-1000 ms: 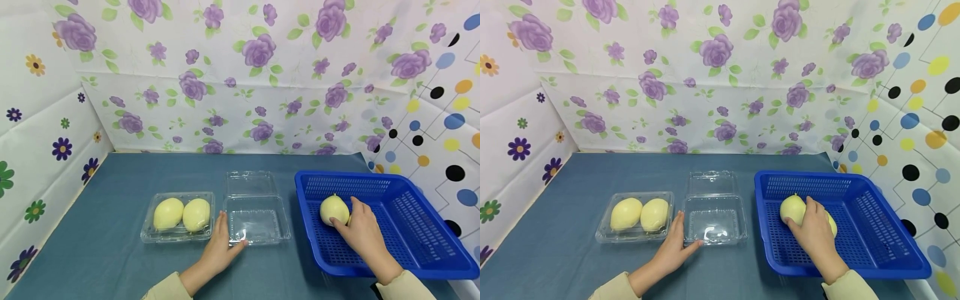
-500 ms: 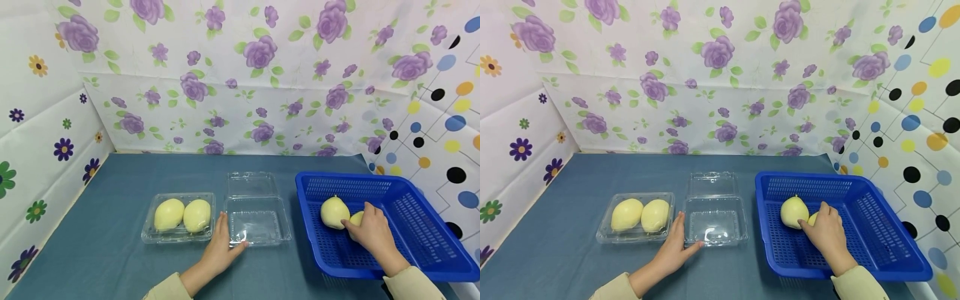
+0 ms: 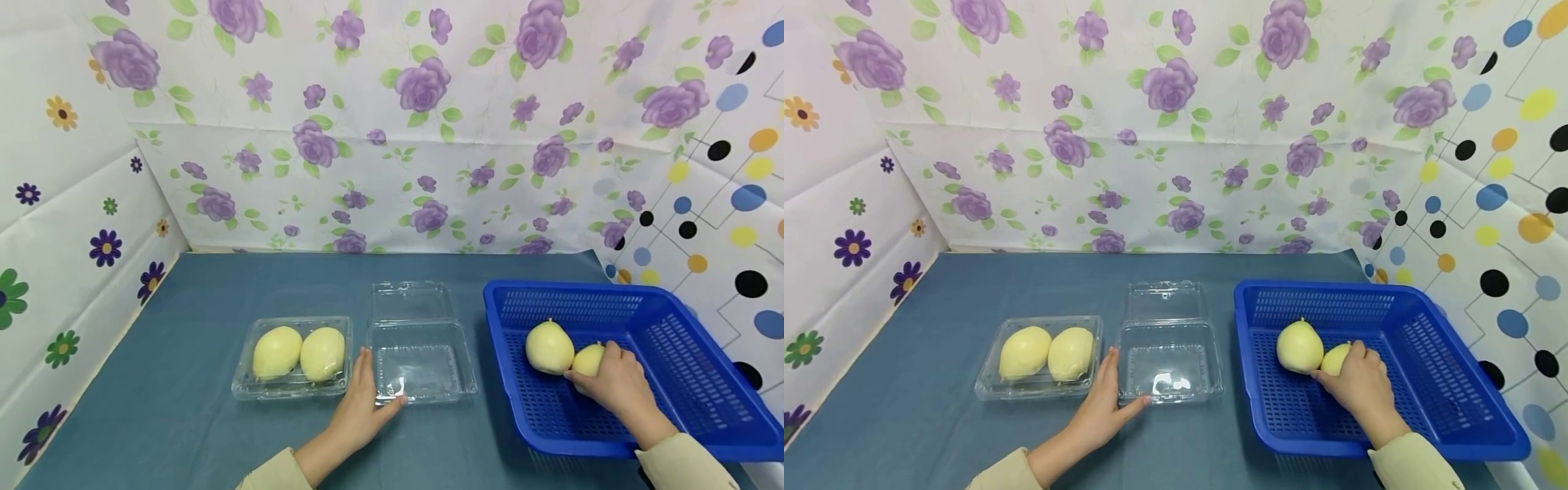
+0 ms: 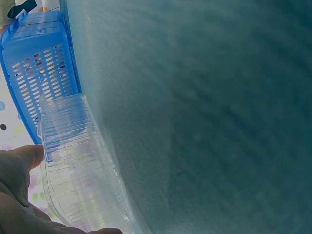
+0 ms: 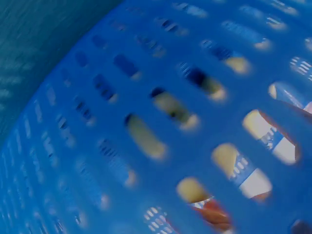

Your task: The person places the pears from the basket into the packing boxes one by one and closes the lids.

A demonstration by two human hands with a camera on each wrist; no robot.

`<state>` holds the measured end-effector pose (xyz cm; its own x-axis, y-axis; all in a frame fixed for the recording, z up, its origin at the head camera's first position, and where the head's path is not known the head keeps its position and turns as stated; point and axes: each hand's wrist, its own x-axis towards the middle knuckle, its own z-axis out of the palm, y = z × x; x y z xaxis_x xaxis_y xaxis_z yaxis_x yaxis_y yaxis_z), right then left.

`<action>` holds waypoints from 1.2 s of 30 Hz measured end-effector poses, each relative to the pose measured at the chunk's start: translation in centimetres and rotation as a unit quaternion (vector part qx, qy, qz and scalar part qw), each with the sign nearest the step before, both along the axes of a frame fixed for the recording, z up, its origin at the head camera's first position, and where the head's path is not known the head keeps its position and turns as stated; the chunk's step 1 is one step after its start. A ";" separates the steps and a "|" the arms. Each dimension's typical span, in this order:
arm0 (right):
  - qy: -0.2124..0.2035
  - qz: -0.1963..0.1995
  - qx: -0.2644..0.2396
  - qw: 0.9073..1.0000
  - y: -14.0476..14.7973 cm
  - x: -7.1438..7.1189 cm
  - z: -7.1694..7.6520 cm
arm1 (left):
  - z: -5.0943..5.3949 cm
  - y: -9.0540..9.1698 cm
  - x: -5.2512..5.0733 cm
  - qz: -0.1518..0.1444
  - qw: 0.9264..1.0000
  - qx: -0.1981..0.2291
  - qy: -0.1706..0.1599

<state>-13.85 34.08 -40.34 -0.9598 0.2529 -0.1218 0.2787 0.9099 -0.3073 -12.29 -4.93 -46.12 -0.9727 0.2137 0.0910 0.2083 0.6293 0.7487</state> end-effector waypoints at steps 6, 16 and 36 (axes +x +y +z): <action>-0.031 0.027 -0.003 0.999 1.2 -0.3 -0.3 | 0.0 0.0 0.1 0.002 1.000 0.002 0.005; -0.066 0.052 -0.022 0.996 2.6 -0.7 -0.6 | 0.2 -0.2 0.0 0.002 1.000 -0.002 0.008; -0.060 0.061 -0.001 0.996 3.4 -0.7 -0.5 | -0.1 -0.2 -0.3 0.000 1.000 -0.004 0.006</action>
